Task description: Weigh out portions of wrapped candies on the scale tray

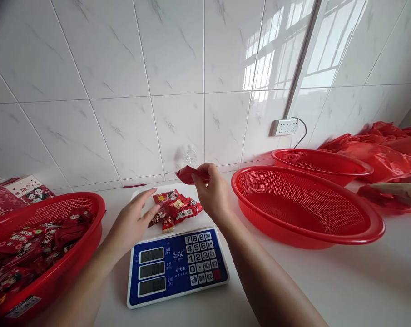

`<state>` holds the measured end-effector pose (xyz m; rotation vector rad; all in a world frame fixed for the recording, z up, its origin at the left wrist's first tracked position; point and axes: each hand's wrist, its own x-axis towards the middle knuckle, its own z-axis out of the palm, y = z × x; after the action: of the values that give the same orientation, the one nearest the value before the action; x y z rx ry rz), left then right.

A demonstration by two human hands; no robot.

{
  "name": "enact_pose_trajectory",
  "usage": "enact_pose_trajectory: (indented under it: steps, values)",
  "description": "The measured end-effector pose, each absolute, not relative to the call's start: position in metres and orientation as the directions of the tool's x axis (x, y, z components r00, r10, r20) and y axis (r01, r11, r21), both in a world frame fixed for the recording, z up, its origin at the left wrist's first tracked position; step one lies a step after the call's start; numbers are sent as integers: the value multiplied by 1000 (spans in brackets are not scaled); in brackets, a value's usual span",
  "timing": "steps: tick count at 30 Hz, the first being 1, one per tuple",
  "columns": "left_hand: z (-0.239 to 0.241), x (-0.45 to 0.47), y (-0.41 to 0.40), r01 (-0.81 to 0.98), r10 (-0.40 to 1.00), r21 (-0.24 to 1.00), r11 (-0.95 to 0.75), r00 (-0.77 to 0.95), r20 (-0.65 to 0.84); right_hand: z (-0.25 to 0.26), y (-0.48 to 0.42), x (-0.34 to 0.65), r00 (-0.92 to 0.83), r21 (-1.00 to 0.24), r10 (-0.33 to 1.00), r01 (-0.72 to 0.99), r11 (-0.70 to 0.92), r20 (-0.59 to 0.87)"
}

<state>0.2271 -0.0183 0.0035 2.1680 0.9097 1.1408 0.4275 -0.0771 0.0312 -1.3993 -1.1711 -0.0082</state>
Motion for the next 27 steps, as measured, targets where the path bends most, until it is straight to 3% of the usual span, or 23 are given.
enact_pose_trajectory:
  steps: [3, 7, 9, 12, 14, 16, 19, 23, 27]
  values:
    - [17, 222, -26, 224, 807, 789, -572, 324, 493, 36, -85, 418, 465, -749, 608, 547, 374, 644]
    - [29, 223, -41, -114, 764, 900, -420, 491, 419, 39, -94, 398, 319, -805, 739, 246, 540, 593]
    - [30, 226, -47, -213, 732, 906, -366, 536, 421, 38, -95, 392, 208, -836, 810, 105, 538, 548]
    - [30, 229, -48, -282, 804, 890, -358, 392, 448, 35, -94, 393, 69, -861, 858, 47, 507, 509]
    - [31, 227, -44, -330, 856, 869, -370, 243, 457, 31, -90, 401, 12, -855, 866, 161, 492, 500]
    - [34, 223, -39, -391, 876, 836, -386, 128, 464, 26, -85, 408, -32, -797, 877, 402, 451, 480]
    - [38, 218, -35, -447, 879, 801, -398, 65, 473, 17, -78, 410, -180, -581, 903, 713, 393, 390]
    - [39, 217, -36, -451, 876, 801, -394, 80, 476, 11, -74, 405, -337, -411, 912, 815, 407, 235]
    - [38, 219, -38, -431, 867, 806, -406, 98, 488, 14, -75, 402, -250, -383, 942, 866, 321, 225]
